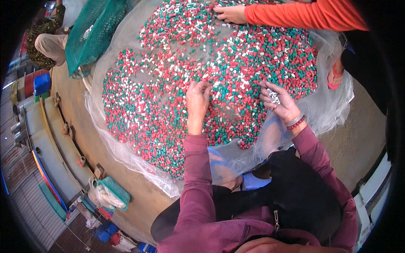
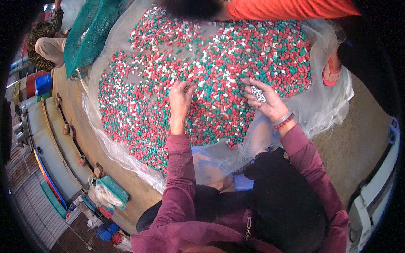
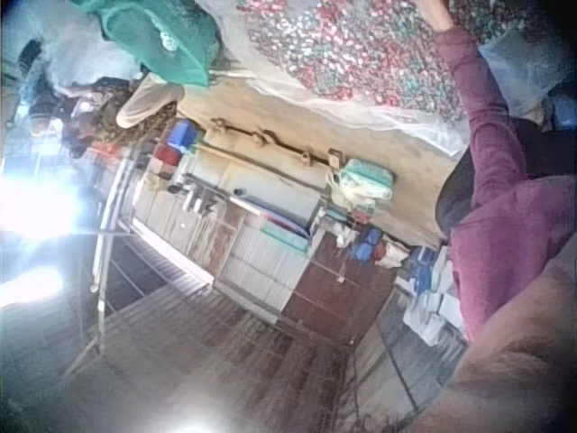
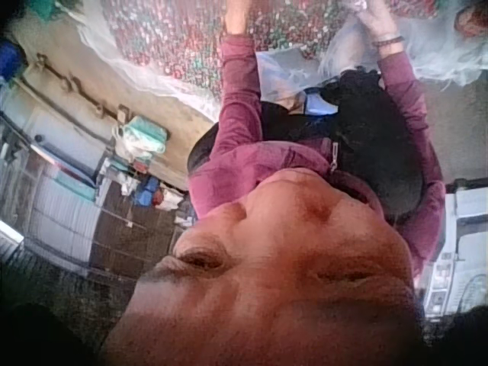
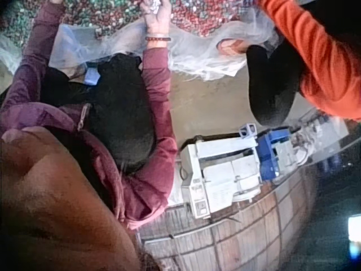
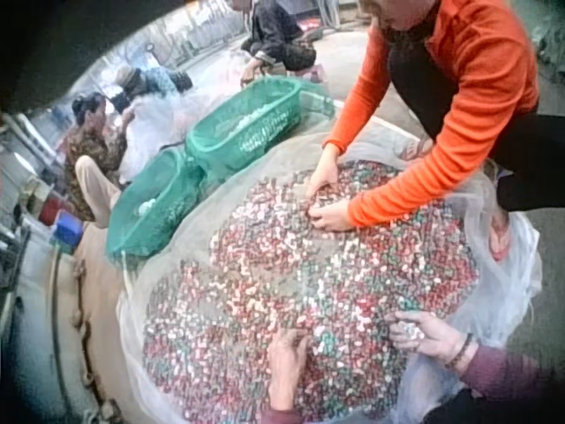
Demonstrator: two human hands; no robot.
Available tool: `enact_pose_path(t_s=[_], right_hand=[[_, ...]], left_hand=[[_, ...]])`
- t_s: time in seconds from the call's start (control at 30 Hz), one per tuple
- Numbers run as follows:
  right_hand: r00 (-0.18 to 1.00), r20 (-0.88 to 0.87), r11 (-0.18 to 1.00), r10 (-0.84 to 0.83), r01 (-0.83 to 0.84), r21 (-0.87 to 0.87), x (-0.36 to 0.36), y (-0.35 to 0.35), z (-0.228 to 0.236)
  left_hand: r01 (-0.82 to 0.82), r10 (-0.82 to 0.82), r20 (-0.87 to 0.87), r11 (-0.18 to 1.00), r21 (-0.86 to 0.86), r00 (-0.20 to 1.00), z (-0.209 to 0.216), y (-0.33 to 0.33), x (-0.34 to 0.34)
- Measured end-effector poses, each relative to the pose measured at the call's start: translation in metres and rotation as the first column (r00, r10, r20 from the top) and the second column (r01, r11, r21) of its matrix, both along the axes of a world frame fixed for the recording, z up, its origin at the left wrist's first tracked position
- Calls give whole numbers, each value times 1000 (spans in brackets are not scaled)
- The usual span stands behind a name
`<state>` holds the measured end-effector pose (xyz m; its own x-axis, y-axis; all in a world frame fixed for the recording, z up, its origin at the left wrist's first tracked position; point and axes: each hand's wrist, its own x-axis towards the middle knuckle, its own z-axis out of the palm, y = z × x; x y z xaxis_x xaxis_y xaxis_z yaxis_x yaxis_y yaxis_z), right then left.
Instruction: The person sits on a low stool and sorts small red, green, and white plastic bottle caps from a large pile on the floor. They pick up caps by hand and place them into nearby green baskets while other workers do the same.
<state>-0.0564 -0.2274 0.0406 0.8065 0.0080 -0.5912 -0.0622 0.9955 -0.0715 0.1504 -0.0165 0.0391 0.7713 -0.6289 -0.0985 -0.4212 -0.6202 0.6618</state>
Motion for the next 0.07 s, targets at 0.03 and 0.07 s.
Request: enact_pose_path(t_s=[0.03, 0.07], right_hand=[[1000, 22, 1000, -3, 3, 8, -1, -1, -1], [1000, 4, 1000, -11, 11, 15, -1, -2, -2]], left_hand=[[-45, 45, -1, 998, -39, 999, 2, -2, 3], [-94, 93, -9, 992, -84, 996, 5, -2, 6]])
